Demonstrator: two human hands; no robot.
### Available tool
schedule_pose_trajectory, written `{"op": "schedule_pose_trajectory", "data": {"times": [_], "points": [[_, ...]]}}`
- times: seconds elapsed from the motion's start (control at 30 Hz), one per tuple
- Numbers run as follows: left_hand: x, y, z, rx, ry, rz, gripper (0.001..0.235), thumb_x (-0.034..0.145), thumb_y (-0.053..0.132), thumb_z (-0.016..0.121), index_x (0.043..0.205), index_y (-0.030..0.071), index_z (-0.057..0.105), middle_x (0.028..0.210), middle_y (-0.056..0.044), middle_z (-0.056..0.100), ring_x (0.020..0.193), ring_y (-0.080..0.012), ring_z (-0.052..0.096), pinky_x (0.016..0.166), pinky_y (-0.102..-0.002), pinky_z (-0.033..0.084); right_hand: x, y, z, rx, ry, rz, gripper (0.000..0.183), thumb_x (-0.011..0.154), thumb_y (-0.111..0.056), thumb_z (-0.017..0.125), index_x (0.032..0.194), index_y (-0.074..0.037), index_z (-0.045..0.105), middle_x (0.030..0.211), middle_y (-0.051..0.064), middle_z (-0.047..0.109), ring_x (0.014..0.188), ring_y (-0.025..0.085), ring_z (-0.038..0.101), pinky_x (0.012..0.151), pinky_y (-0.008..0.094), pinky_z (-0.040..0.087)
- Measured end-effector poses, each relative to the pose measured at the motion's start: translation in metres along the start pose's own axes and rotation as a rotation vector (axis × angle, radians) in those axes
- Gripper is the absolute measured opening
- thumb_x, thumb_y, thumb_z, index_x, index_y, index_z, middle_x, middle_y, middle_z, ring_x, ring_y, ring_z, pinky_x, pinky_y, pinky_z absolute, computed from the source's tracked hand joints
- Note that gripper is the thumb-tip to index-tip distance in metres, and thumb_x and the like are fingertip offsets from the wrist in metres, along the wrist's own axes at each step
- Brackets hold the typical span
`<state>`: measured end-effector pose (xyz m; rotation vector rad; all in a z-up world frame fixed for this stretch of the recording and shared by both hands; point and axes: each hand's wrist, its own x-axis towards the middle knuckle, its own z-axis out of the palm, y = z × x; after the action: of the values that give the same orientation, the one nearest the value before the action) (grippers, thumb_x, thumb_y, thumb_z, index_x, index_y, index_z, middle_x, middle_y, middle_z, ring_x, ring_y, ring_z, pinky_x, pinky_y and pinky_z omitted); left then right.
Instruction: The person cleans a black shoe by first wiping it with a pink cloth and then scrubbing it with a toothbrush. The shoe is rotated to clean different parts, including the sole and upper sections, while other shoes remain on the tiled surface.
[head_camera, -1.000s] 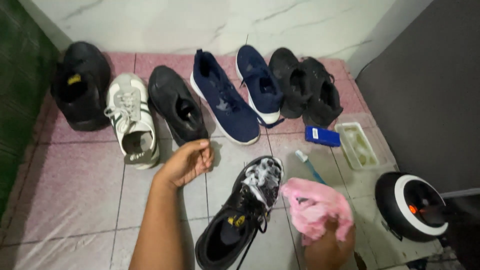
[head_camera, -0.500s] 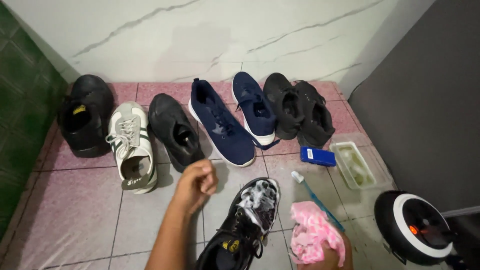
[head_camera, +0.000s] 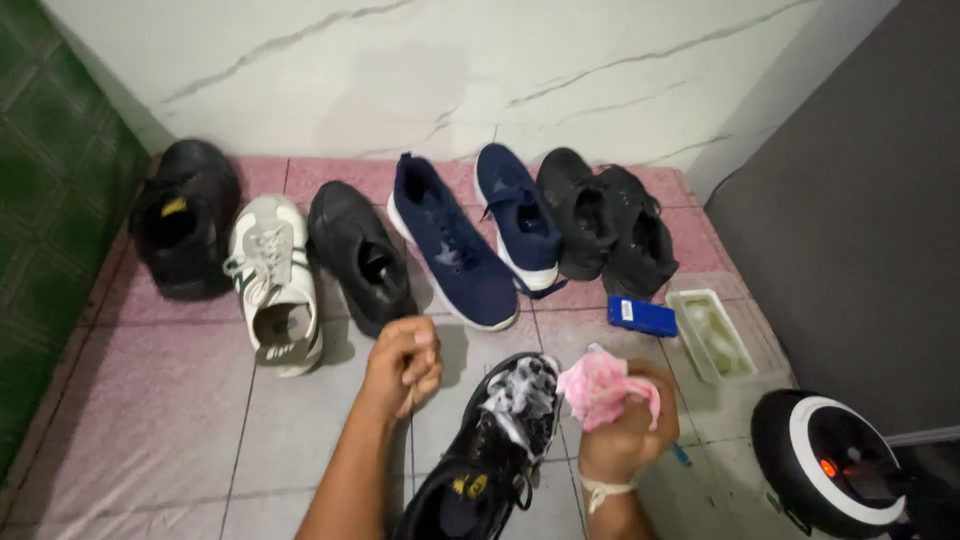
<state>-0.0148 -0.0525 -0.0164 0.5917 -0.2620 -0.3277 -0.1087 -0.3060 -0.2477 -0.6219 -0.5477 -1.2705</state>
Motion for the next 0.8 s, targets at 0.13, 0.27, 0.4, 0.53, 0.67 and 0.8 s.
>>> {"op": "schedule_pose_trajectory", "data": {"times": [0.13, 0.27, 0.4, 0.53, 0.67, 0.8], "points": [[-0.001, 0.005, 0.018, 0.039, 0.095, 0.069, 0.03, 0.09, 0.015, 0.057, 0.064, 0.0, 0.051, 0.036, -0.002, 0.02, 0.027, -0.0104, 0.017, 0.026, -0.023, 0.022, 0.157, -0.024, 0.215, -1.032, -0.046, 0.237, 0.012, 0.084, -0.007, 0.053, 0.08, -0.002, 0.063, 0.083, 0.013, 0.063, 0.077, 0.022, 0.058, 0.085, 0.031, 0.055], [-0.002, 0.011, 0.037, 0.068, 0.053, 0.055, 0.03, 0.093, 0.017, 0.058, 0.067, 0.005, 0.048, 0.041, -0.001, 0.023, 0.034, -0.0093, 0.02, 0.032, -0.021, 0.022, 0.146, -0.02, 0.222, -1.087, -0.22, 0.327, 0.006, 0.086, -0.009, 0.063, 0.087, -0.005, 0.066, 0.097, 0.01, 0.07, 0.088, 0.022, 0.064, 0.091, 0.031, 0.054], [-0.002, 0.01, 0.041, 0.042, 0.01, 0.035, 0.03, 0.096, 0.015, 0.054, 0.067, 0.01, 0.044, 0.047, 0.003, 0.023, 0.041, -0.007, 0.022, 0.037, -0.019, 0.022, 0.142, -0.02, 0.243, -1.122, -0.33, 0.406, 0.005, 0.088, -0.011, 0.07, 0.092, -0.008, 0.069, 0.108, 0.008, 0.074, 0.097, 0.021, 0.068, 0.095, 0.031, 0.054], [-0.002, 0.013, 0.042, -0.037, -0.032, 0.019, 0.024, 0.096, 0.02, 0.056, 0.076, 0.01, 0.048, 0.053, 0.001, 0.028, 0.046, -0.0096, 0.03, 0.042, -0.022, 0.031, 0.144, -0.029, 0.256, -0.906, -0.491, 0.346, 0.011, 0.081, 0.005, 0.059, 0.074, 0.001, 0.067, 0.087, 0.017, 0.074, 0.08, 0.031, 0.07, 0.084, 0.039, 0.057], [0.002, 0.003, 0.027, -0.025, -0.031, 0.018, 0.017, 0.097, 0.022, 0.055, 0.092, 0.006, 0.052, 0.069, -0.008, 0.045, 0.062, -0.0149, 0.045, 0.054, -0.025, 0.038, 0.143, -0.019, 0.238, -1.003, -0.583, 0.304, 0.016, 0.08, 0.004, 0.057, 0.089, 0.001, 0.07, 0.097, 0.019, 0.072, 0.095, 0.036, 0.067, 0.094, 0.045, 0.052], [0.01, -0.018, 0.016, 0.072, -0.048, 0.015, 0.022, 0.091, 0.023, 0.058, 0.1, 0.003, 0.059, 0.088, -0.019, 0.063, 0.08, -0.0195, 0.057, 0.064, -0.025, 0.043, 0.14, -0.014, 0.226, -1.19, -0.655, 0.261, 0.033, 0.086, -0.001, 0.057, 0.115, 0.001, 0.073, 0.118, 0.022, 0.07, 0.123, 0.042, 0.061, 0.111, 0.052, 0.042]]}}
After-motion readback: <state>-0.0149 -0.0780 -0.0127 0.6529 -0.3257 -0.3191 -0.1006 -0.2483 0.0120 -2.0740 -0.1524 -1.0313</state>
